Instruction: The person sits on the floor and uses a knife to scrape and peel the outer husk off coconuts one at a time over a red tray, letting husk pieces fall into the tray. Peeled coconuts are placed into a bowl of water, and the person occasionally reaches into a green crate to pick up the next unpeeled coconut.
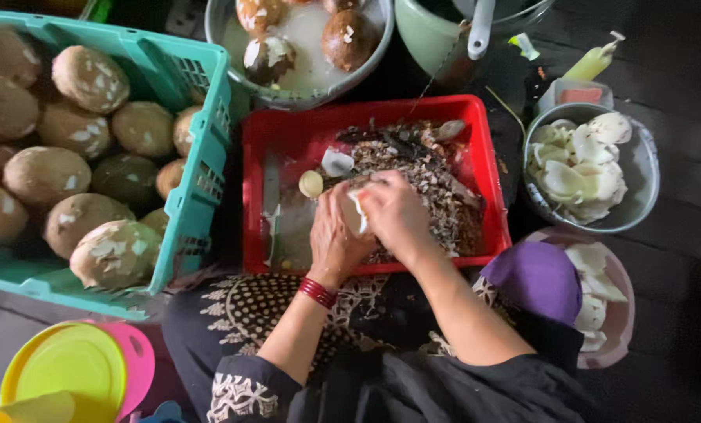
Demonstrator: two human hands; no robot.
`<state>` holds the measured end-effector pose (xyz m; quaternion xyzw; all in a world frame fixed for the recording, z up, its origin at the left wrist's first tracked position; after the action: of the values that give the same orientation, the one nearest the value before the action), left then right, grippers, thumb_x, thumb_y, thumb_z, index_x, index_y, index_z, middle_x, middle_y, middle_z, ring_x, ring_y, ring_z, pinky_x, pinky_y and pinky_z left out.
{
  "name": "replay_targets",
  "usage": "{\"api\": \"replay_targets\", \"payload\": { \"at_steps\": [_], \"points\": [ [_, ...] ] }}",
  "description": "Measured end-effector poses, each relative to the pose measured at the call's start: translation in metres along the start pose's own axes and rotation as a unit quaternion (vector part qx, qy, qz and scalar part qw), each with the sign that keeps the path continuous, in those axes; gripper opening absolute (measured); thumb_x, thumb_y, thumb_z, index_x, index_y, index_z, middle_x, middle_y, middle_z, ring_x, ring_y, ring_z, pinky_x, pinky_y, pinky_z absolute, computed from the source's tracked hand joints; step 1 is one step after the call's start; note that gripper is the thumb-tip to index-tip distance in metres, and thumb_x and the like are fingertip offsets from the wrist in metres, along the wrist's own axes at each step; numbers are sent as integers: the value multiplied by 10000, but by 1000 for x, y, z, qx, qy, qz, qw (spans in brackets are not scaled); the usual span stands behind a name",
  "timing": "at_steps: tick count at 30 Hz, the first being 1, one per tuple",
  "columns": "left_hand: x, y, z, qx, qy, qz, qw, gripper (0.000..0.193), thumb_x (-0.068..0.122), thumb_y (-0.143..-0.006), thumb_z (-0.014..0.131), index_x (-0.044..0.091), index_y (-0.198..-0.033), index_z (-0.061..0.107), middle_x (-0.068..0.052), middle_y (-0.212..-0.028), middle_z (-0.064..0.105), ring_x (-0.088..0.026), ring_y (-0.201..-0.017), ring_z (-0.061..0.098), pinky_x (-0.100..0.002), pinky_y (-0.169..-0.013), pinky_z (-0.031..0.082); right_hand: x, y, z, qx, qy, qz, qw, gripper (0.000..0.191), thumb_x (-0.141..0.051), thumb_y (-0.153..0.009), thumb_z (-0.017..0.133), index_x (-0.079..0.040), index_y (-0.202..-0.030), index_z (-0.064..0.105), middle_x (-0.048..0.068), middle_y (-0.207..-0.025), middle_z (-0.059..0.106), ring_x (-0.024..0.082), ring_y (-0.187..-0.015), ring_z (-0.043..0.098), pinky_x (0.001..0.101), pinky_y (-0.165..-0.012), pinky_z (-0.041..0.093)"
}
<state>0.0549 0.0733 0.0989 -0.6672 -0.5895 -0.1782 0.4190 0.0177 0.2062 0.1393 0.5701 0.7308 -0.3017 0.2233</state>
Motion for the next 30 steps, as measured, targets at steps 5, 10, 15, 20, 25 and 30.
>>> {"api": "replay_targets", "payload": {
  "at_steps": [5,10,15,20,25,30],
  "points": [
    [-16,10,9,2,-41,1,999,765,250,-756,911,59,-1347,464,-191,-1260,552,-402,-1157,585,-456,-952,533,7,5,14,30,9,-53,998,243,-295,-928,673,-189,-1118,781,119,-1195,683,307,-1035,698,358,-840,559],
    [-24,10,4,38,121,112,986,939,250,-655,947,52,-1420,440,-207,-1373,507,-377,-1269,571,-421,-1054,541,70,-9,38,-82,-357,239,899,282,-295,-962,649,-118,-1113,810,83,-1117,808,194,-1045,729,324,-940,542],
    [-19,8,-2,47,103,16,993,1110,360,-515,1037,44,-1374,409,-203,-1359,468,-390,-1274,507,-475,-1105,451,83,10,47,-15,-505,277,817,306,-252,-946,670,-31,-1122,786,70,-1105,784,152,-1013,704,301,-918,551],
    [-16,1,-12,4,91,20,996,991,298,-609,957,25,-1399,425,-227,-1370,484,-408,-1260,531,-465,-1055,476,33,28,35,49,-50,121,990,464,-367,-1130,520,26,-1028,744,183,-893,670,298,-781,602,378,-700,493],
    [-12,-1,-7,-30,104,7,994,854,224,-586,899,46,-1321,501,-183,-1207,587,-383,-1115,623,-447,-949,542,28,14,35,-10,-131,156,979,424,-384,-1089,552,-83,-879,764,106,-912,697,194,-652,605,327,-566,510],
    [-6,-1,-1,18,53,83,995,716,176,-699,872,39,-1301,509,-182,-1231,601,-392,-1149,599,-455,-967,524,36,16,37,57,-61,-9,996,325,-302,-1023,628,-24,-937,772,189,-1164,676,219,-831,694,334,-752,565]
  ]
}}
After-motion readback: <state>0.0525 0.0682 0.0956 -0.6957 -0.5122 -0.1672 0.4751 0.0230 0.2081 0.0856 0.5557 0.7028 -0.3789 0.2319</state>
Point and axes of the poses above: each hand's wrist, its own y-axis away from the middle knuckle, its own z-axis out of the palm, x = y × z, the point moved 1 cm from there along -y, towards the middle knuckle
